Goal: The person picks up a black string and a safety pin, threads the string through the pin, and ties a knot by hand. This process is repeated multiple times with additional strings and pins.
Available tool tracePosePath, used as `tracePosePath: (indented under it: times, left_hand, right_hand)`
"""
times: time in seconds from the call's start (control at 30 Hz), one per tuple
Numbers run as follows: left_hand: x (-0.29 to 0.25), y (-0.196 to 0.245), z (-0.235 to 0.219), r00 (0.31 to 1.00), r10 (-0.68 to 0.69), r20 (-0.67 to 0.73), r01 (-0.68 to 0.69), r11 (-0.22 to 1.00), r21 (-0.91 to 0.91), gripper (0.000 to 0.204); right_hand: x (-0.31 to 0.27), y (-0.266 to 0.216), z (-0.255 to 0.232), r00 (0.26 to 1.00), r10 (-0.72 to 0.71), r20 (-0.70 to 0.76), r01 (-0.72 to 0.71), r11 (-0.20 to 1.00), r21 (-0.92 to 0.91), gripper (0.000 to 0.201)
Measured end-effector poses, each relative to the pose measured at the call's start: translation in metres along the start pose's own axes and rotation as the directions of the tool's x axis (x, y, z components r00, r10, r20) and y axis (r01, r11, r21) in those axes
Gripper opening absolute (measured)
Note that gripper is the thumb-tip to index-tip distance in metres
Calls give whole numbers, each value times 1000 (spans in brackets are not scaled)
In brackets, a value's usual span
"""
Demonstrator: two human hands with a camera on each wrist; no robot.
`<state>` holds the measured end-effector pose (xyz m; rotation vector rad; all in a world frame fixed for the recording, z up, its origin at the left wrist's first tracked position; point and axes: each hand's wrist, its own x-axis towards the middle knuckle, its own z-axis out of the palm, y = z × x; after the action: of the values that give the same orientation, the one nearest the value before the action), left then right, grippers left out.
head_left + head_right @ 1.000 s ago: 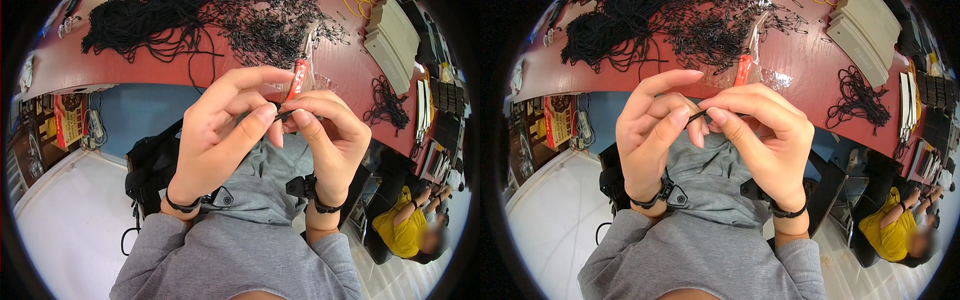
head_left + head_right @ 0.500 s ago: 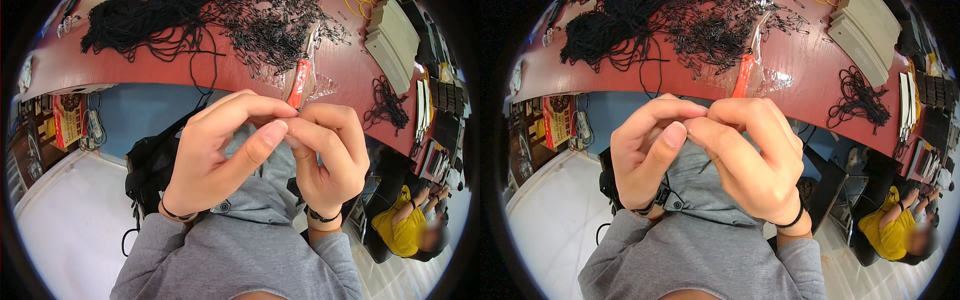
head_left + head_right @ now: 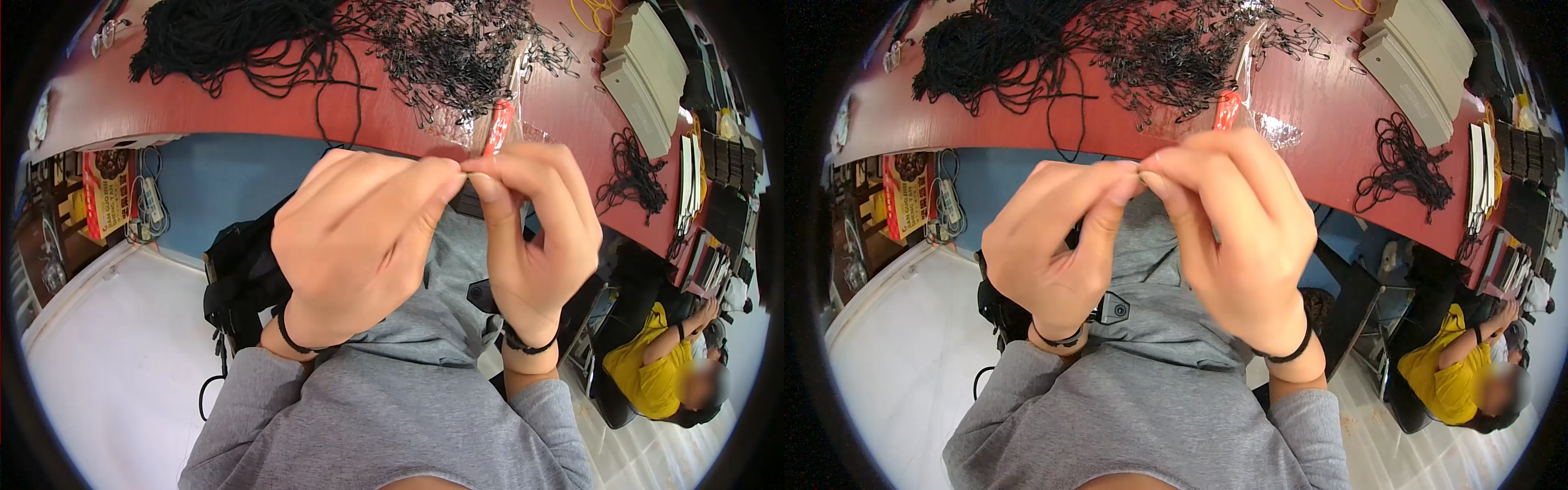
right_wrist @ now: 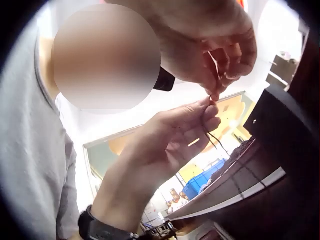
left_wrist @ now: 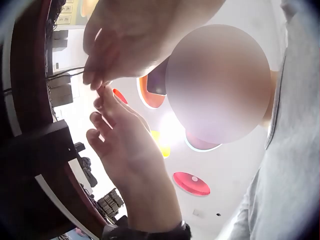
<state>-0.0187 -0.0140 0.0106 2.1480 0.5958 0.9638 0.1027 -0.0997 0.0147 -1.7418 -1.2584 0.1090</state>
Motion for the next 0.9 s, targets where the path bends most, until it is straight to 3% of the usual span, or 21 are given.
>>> tracePosePath:
  times: [0.03,0.1,0.13,0.17,0.23,0.5,0.57,0.73,0.9]
  left_hand:
    - [1,0,0,1000,-1,-1,1,1000,0,7]
    - [6,1,0,971,-239,-22,233,961,-152,6]
    - [3,-7,4,960,-279,-26,263,930,-255,9]
    - [3,-10,3,960,-278,-29,262,931,-255,9]
    - [3,-12,2,940,-342,-15,316,883,-347,10]
    - [4,-12,5,936,-353,3,326,861,-390,12]
    - [5,-10,5,875,-480,57,439,738,-513,14]
    - [4,-14,6,861,-503,82,439,649,-622,16]
    - [4,-14,7,863,-495,100,438,633,-638,15]
  right_hand:
    - [3,3,1,1000,0,1,0,1000,0,15]
    - [12,13,0,976,203,76,-209,974,90,15]
    - [16,19,-2,976,215,39,-212,975,-65,16]
    - [18,27,-2,994,107,-20,-108,959,-263,17]
    - [20,33,-1,989,148,-24,-147,927,-345,17]
    - [19,42,9,997,53,-59,-73,913,-402,12]
    - [19,42,10,997,45,-63,-66,909,-411,11]
    - [20,48,12,998,-24,-54,-2,902,-432,10]
    - [23,43,3,998,62,10,-54,926,-374,8]
